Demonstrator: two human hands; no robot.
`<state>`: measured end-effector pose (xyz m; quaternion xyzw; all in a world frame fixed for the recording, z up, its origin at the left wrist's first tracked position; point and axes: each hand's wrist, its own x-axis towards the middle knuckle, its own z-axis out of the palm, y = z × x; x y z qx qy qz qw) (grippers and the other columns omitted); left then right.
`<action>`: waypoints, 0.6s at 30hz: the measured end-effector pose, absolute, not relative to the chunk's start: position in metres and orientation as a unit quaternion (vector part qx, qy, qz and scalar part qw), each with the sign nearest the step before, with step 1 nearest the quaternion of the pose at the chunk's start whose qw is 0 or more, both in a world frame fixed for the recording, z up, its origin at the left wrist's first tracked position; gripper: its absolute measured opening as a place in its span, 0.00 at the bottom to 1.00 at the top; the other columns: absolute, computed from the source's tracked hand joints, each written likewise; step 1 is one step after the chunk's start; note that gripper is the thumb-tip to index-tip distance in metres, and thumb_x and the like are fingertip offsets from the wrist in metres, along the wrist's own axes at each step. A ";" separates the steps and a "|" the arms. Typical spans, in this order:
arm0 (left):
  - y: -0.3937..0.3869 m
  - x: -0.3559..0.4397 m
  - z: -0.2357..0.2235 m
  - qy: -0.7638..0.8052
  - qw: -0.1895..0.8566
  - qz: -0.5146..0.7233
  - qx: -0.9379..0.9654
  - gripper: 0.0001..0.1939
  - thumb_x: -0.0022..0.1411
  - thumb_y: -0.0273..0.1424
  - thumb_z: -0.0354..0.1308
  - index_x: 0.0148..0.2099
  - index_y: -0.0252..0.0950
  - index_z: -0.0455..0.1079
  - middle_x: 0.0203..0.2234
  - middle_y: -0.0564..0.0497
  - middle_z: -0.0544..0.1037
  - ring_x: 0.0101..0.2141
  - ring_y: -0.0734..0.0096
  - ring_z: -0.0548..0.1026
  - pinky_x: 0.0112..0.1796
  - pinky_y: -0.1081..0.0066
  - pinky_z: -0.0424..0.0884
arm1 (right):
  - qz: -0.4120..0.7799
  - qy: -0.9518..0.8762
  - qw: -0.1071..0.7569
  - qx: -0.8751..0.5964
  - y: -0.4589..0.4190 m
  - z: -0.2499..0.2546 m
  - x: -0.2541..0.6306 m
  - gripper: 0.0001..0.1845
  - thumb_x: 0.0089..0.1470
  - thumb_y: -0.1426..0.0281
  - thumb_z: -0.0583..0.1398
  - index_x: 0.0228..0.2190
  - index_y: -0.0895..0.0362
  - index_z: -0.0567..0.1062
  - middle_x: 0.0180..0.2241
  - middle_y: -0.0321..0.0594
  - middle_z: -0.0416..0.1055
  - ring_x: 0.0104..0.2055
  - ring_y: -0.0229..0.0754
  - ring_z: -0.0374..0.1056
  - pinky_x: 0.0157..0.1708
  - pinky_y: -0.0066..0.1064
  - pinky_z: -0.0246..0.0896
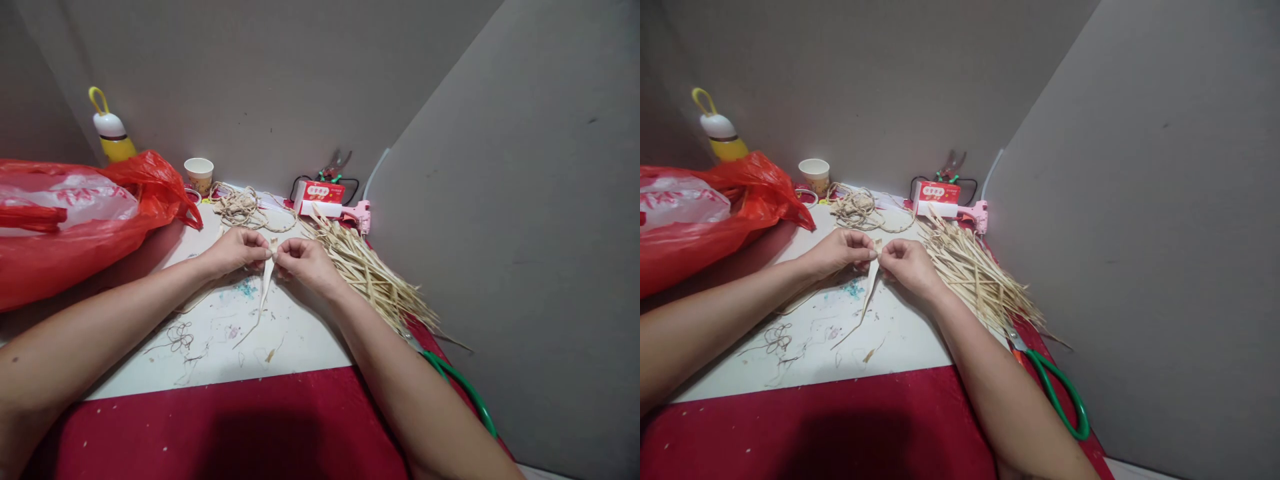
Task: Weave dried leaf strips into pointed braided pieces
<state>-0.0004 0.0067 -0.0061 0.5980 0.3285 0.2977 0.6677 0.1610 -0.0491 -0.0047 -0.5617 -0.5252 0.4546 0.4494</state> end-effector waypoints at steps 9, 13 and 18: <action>0.007 -0.001 -0.005 0.315 0.649 0.303 0.622 0.05 0.50 0.27 0.64 0.27 0.32 0.70 0.15 0.53 0.71 0.18 0.78 0.67 0.21 0.76 0.61 | 0.245 -0.649 0.372 -0.617 -0.048 -0.004 0.162 0.06 0.44 0.70 0.57 0.19 0.57 0.69 0.18 0.34 0.67 0.21 0.34 0.60 0.24 0.26 0.53; 0.005 0.000 -0.003 0.288 0.662 0.286 0.630 0.05 0.49 0.26 0.65 0.28 0.32 0.71 0.16 0.52 0.72 0.18 0.78 0.68 0.22 0.76 0.62 | 0.167 -0.655 0.349 -0.649 -0.045 -0.006 0.170 0.06 0.43 0.72 0.57 0.19 0.57 0.70 0.19 0.35 0.69 0.23 0.35 0.61 0.26 0.27 0.54; 0.007 0.001 -0.005 0.285 0.698 0.305 0.582 0.07 0.50 0.25 0.66 0.29 0.32 0.69 0.18 0.52 0.73 0.20 0.77 0.70 0.24 0.77 0.65 | 0.267 -0.582 0.418 -0.644 -0.038 -0.004 0.183 0.03 0.42 0.72 0.57 0.20 0.56 0.69 0.18 0.34 0.68 0.21 0.36 0.64 0.23 0.25 0.57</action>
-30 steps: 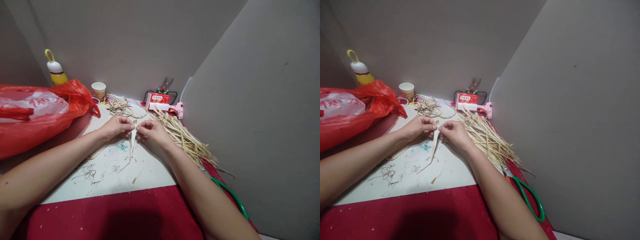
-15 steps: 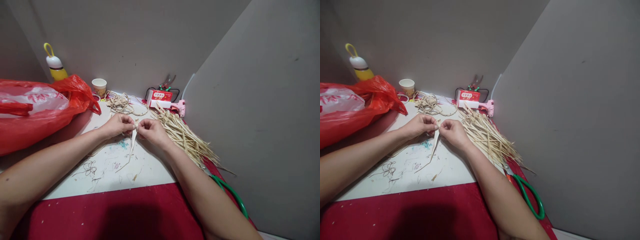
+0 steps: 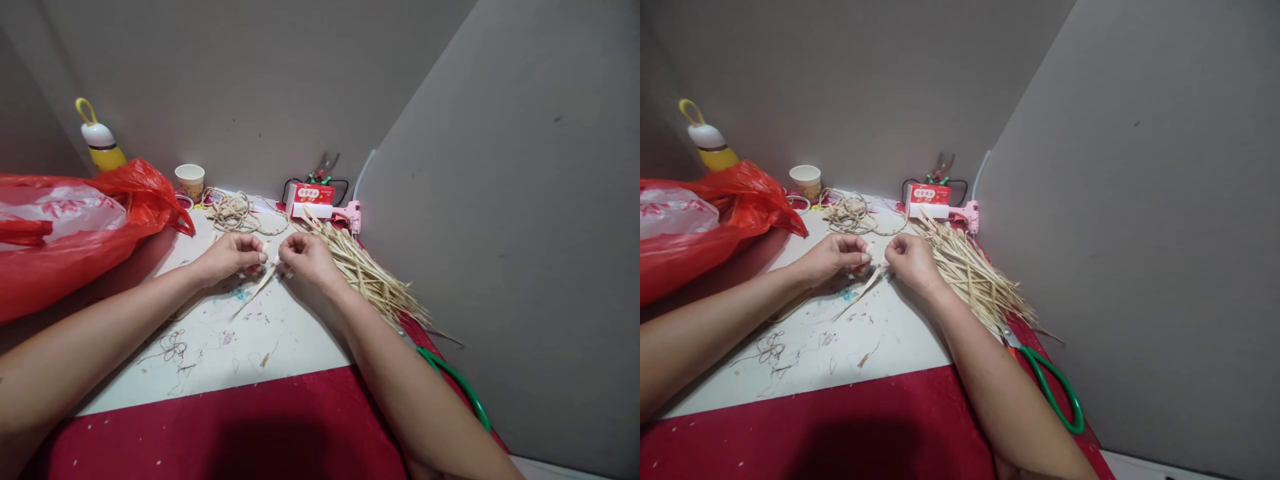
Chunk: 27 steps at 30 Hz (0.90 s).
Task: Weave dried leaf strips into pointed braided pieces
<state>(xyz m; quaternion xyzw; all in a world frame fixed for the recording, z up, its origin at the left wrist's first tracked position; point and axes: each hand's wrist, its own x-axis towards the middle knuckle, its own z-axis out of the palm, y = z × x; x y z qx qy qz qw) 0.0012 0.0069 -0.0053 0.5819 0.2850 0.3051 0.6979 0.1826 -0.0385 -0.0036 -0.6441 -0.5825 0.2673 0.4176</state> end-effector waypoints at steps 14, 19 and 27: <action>0.017 -0.005 0.006 0.262 0.773 0.359 0.452 0.07 0.59 0.21 0.59 0.33 0.33 0.63 0.29 0.46 0.79 0.27 0.73 0.79 0.28 0.76 0.76 | 0.501 -0.284 0.639 -0.510 -0.033 0.010 0.194 0.10 0.39 0.71 0.65 0.21 0.56 0.66 0.27 0.39 0.77 0.25 0.36 0.72 0.19 0.23 0.67; 0.026 -0.008 0.002 0.295 0.763 0.379 0.433 0.08 0.57 0.19 0.60 0.33 0.32 0.63 0.32 0.42 0.80 0.28 0.72 0.80 0.28 0.76 0.77 | 0.476 -0.227 0.732 -0.431 -0.036 0.030 0.209 0.05 0.42 0.72 0.63 0.25 0.55 0.71 0.28 0.38 0.77 0.29 0.37 0.73 0.24 0.25 0.68; 0.040 -0.012 -0.006 0.341 0.737 0.422 0.403 0.08 0.58 0.18 0.59 0.33 0.32 0.63 0.33 0.40 0.81 0.27 0.71 0.80 0.28 0.75 0.78 | 0.326 -0.219 0.856 -0.335 -0.073 0.106 0.263 0.03 0.38 0.73 0.60 0.20 0.55 0.69 0.23 0.33 0.72 0.28 0.33 0.70 0.20 0.21 0.60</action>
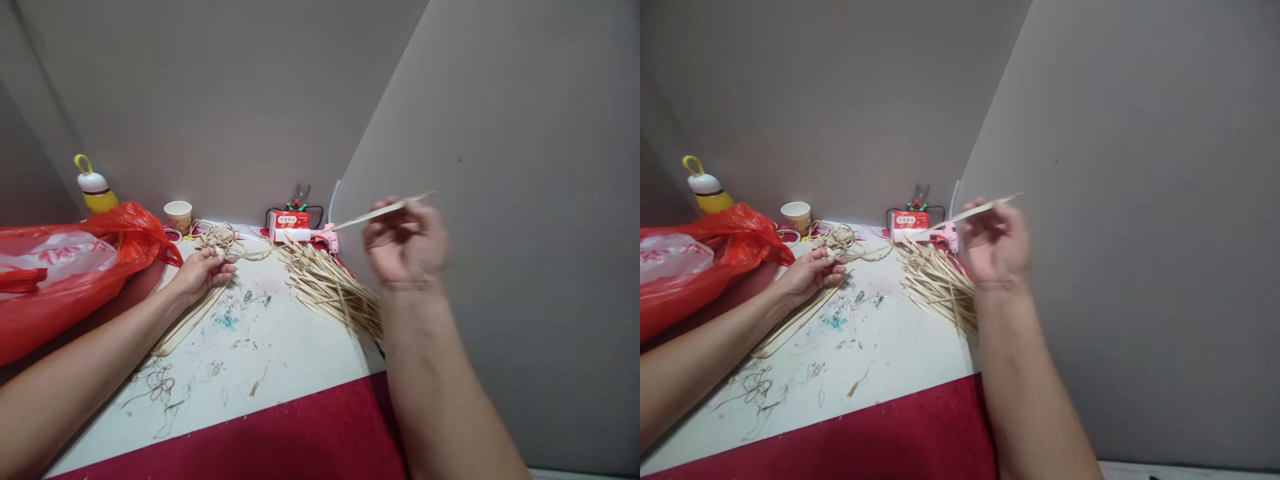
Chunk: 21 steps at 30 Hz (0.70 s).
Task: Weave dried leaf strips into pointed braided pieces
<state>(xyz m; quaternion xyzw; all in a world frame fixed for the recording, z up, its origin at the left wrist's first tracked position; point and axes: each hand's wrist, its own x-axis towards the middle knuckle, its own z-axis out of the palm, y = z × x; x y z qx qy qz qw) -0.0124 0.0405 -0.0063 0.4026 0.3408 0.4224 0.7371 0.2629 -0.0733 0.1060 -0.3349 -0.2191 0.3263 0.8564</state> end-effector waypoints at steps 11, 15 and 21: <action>0.035 -0.008 -0.002 0.359 0.717 0.416 0.430 0.05 0.55 0.18 0.61 0.31 0.30 0.67 0.21 0.48 0.75 0.23 0.74 0.76 0.27 0.75 0.77 | -0.161 -0.427 0.776 -0.436 -0.144 0.142 0.298 0.09 0.34 0.77 0.61 0.20 0.50 0.74 0.20 0.31 0.71 0.21 0.37 0.68 0.20 0.32 0.60; 0.032 -0.006 0.001 0.366 0.716 0.397 0.442 0.03 0.56 0.18 0.60 0.31 0.28 0.70 0.21 0.47 0.76 0.23 0.74 0.76 0.26 0.77 0.76 | -0.099 -0.508 0.562 -0.645 -0.117 0.116 0.300 0.02 0.41 0.74 0.62 0.22 0.55 0.75 0.20 0.35 0.72 0.22 0.38 0.68 0.23 0.32 0.62; 0.027 -0.005 0.001 0.348 0.723 0.373 0.465 0.03 0.56 0.19 0.61 0.30 0.27 0.71 0.21 0.46 0.76 0.22 0.75 0.75 0.24 0.78 0.75 | 0.009 -0.598 0.220 -0.771 -0.073 0.062 0.311 0.05 0.44 0.69 0.63 0.26 0.56 0.79 0.27 0.41 0.77 0.30 0.44 0.71 0.32 0.33 0.62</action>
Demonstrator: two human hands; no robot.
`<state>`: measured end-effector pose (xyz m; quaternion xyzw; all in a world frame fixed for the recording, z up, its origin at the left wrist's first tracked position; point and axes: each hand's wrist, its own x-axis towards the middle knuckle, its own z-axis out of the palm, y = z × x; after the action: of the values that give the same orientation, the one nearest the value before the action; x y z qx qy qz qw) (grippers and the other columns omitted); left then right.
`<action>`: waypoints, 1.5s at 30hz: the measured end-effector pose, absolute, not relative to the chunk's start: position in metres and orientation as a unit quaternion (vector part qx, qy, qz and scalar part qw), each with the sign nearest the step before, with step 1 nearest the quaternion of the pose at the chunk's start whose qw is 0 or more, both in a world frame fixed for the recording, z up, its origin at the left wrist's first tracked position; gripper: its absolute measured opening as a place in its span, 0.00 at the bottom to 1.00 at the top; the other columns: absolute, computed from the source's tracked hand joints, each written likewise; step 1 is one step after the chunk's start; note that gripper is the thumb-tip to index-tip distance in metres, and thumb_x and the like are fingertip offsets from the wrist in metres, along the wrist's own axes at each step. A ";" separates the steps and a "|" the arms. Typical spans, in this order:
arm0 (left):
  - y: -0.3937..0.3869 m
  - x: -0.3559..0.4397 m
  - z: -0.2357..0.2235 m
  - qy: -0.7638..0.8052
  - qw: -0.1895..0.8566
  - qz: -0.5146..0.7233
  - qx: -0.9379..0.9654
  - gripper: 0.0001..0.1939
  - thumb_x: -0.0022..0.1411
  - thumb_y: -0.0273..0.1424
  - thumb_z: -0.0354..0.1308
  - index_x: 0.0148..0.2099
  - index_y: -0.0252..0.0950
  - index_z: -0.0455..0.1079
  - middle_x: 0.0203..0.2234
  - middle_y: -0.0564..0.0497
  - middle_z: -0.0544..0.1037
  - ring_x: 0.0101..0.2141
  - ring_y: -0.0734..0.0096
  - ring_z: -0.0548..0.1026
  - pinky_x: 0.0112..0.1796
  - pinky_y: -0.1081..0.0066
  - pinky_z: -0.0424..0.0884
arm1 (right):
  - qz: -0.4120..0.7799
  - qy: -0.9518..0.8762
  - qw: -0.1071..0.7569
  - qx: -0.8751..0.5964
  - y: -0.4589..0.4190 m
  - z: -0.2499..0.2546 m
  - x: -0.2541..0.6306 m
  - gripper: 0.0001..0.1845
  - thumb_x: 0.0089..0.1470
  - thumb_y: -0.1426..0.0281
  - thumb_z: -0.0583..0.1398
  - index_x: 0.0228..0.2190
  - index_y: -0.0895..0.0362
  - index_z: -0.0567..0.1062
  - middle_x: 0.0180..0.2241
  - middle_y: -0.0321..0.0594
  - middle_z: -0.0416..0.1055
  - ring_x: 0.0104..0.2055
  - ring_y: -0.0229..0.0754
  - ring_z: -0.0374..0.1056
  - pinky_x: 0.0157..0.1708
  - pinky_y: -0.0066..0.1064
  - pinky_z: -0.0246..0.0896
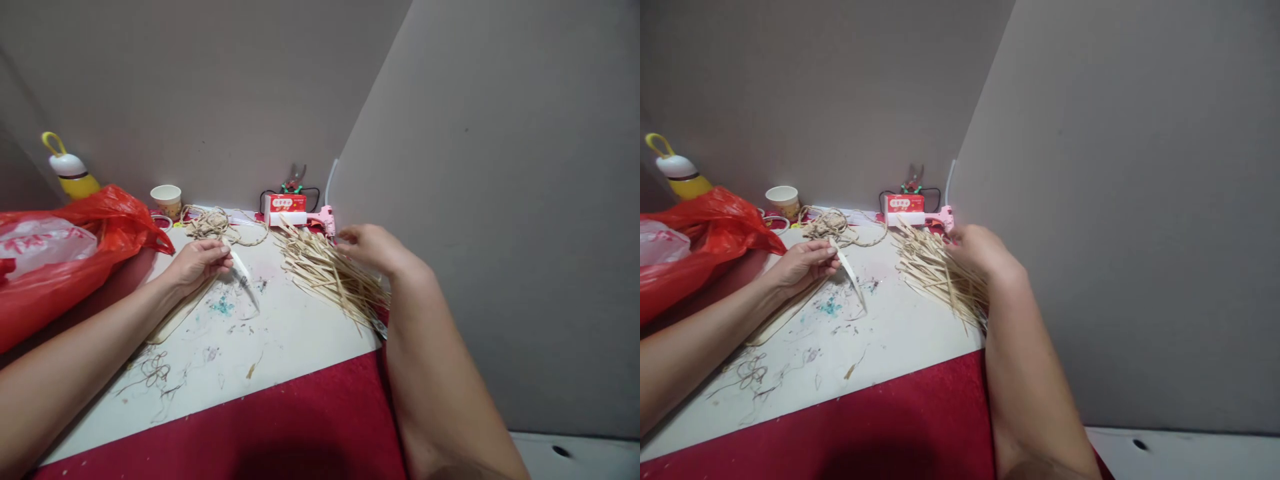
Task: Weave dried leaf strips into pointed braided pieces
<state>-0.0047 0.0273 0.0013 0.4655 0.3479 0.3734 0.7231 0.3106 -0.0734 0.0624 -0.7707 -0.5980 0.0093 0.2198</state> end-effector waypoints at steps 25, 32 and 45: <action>0.011 -0.002 -0.004 0.301 0.703 0.305 0.568 0.04 0.55 0.22 0.62 0.29 0.30 0.70 0.17 0.51 0.74 0.19 0.79 0.72 0.24 0.76 0.67 | 0.438 -0.578 0.420 -0.545 -0.047 -0.008 0.171 0.14 0.47 0.61 0.63 0.20 0.59 0.75 0.16 0.34 0.67 0.16 0.32 0.61 0.17 0.24 0.58; 0.012 0.000 -0.003 0.314 0.664 0.306 0.606 0.05 0.55 0.22 0.62 0.28 0.30 0.69 0.15 0.54 0.71 0.18 0.80 0.69 0.22 0.78 0.63 | 0.389 -0.594 0.439 -0.550 -0.044 -0.016 0.170 0.13 0.47 0.60 0.64 0.23 0.58 0.76 0.16 0.34 0.68 0.17 0.32 0.61 0.18 0.25 0.58; 0.009 0.001 -0.003 0.327 0.594 0.294 0.674 0.06 0.55 0.23 0.61 0.27 0.31 0.68 0.16 0.53 0.70 0.19 0.79 0.67 0.24 0.76 0.63 | 0.361 -0.601 0.435 -0.566 -0.045 -0.018 0.168 0.10 0.46 0.63 0.62 0.22 0.58 0.74 0.16 0.35 0.68 0.18 0.34 0.61 0.19 0.26 0.57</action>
<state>0.0009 0.0094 -0.0035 0.6740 0.3266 0.2942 0.5937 0.1681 -0.0447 -0.0184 -0.5655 -0.6011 0.3605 0.4346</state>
